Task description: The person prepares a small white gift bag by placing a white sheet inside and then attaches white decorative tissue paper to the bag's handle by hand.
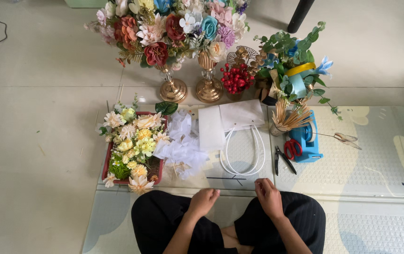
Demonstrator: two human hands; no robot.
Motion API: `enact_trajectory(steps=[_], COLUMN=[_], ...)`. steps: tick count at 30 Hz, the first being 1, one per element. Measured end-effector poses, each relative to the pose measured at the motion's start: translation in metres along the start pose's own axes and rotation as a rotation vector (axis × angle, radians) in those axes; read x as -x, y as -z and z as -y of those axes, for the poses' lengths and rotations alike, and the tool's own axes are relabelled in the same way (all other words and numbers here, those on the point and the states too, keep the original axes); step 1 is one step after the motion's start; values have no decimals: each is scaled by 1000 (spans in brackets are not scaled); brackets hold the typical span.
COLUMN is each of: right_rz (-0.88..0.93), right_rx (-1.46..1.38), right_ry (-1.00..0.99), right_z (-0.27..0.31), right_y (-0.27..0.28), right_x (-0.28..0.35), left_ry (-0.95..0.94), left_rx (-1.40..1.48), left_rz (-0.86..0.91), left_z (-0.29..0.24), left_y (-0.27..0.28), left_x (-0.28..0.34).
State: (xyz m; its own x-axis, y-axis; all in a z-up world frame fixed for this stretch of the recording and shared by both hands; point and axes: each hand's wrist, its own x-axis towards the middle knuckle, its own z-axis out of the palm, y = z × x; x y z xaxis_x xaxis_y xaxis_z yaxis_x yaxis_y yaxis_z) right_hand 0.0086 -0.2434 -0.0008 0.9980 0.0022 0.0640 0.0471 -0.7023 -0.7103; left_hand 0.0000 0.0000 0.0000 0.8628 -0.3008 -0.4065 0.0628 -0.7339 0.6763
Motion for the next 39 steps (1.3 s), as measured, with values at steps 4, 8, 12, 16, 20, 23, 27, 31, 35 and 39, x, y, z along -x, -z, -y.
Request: enact_trajectory(steps=[4, 8, 12, 16, 20, 23, 27, 31, 35, 39], right_rz=[92, 172, 197, 331, 365, 394, 391, 406, 419, 350], right_rx=[119, 139, 191, 262, 319, 332, 320, 361, 387, 337], right_ry=[-54, -229, -301, -336, -268, -224, -205, -187, -145, -26], right_z=[-18, -26, -28, -15, -25, -28, -25, -22, -35, -15], right_y=[-7, -19, -27, -22, -30, -36, -37, -35, -44, -35], right_x=[-19, -28, -29, -30, -28, -28, -28, -27, -27, -26], left_ry=[283, 412, 480, 434, 293, 262, 230, 153, 136, 138], left_rx=[281, 416, 302, 282, 290, 273, 261, 267, 233, 222], left_rz=[-186, -318, -304, -238, -253, -256, -276, -354, -350, -336], left_z=[21, 21, 32, 37, 33, 36, 30, 33, 30, 29], left_y=[0, 4, -7, -13, -13, -16, -13, -17, -16, -16], left_x=[-24, -26, -30, -34, -34, -36, -33, -32, -30, -28])
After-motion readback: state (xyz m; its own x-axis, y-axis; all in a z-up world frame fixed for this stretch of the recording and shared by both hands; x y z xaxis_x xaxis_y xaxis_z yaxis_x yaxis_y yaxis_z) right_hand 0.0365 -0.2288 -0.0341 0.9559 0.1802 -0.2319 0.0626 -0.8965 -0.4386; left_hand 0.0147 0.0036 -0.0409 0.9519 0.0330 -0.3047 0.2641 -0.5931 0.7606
